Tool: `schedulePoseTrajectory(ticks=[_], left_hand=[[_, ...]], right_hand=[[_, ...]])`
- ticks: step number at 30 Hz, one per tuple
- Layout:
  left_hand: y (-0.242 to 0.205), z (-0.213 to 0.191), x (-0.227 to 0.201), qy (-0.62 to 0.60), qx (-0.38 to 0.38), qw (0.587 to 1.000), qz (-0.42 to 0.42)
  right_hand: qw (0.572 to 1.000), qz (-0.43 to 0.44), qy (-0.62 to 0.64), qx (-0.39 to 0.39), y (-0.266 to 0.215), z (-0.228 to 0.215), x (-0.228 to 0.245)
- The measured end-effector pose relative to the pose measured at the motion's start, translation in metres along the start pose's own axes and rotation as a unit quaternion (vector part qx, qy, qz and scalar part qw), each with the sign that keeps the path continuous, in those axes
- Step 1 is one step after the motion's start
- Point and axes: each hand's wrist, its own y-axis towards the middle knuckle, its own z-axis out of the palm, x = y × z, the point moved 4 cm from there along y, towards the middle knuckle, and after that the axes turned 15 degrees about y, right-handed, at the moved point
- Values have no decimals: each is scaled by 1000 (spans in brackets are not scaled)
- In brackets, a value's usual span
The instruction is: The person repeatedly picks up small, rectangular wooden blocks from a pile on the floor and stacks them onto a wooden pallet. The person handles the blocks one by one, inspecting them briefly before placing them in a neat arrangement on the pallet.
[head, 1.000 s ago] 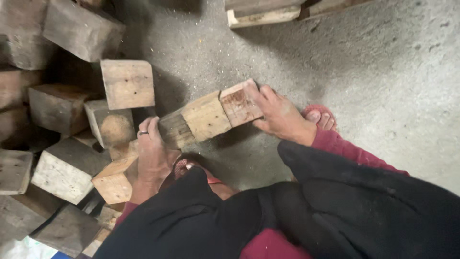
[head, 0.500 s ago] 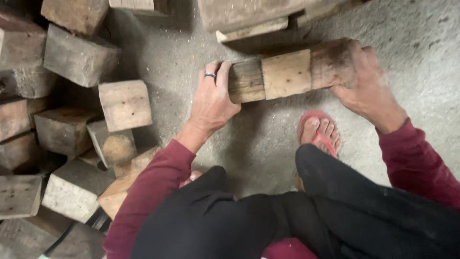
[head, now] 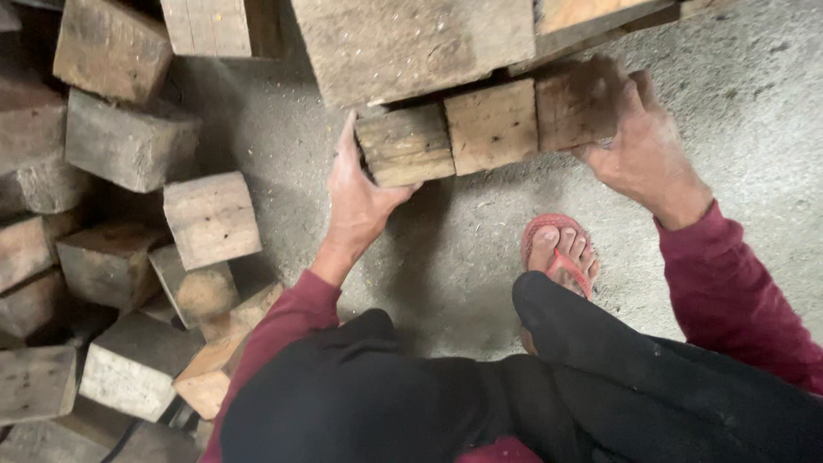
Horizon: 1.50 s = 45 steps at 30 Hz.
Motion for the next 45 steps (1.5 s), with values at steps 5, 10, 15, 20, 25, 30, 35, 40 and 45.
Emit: schedulePoseTrajectory(ticks=[5,10,15,20,25,30,35,40,45], left_hand=[[3,-8,-3,-48,121,990,-45],[1,1,-17,-86,138,984,-69],[7,29,-47,27,58,996,66],[14,60,-53,-85,148,982,-84],[15,95,-70,-360,202,905,-100],[26,129,-91,-398,250,876,-110],[44,143,-89,-245,276,914,-169],[41,134,-86,-386,240,888,-77],[-4,97,-34,-309,241,914,-104]], right_hand=[[996,81,22,7,-27,-11,-8],[994,111,16,-7,-38,-21,-11],[997,51,5,-64,-45,-39,-12],[992,80,-10,-95,-51,-61,-35],[990,105,-31,-89,-56,-86,-78],[987,124,-24,-97,-66,-112,-104],[987,111,-43,-112,-54,-127,-108],[986,114,-54,-112,-75,-133,-106],[985,137,-89,-55,-104,-117,-39]])
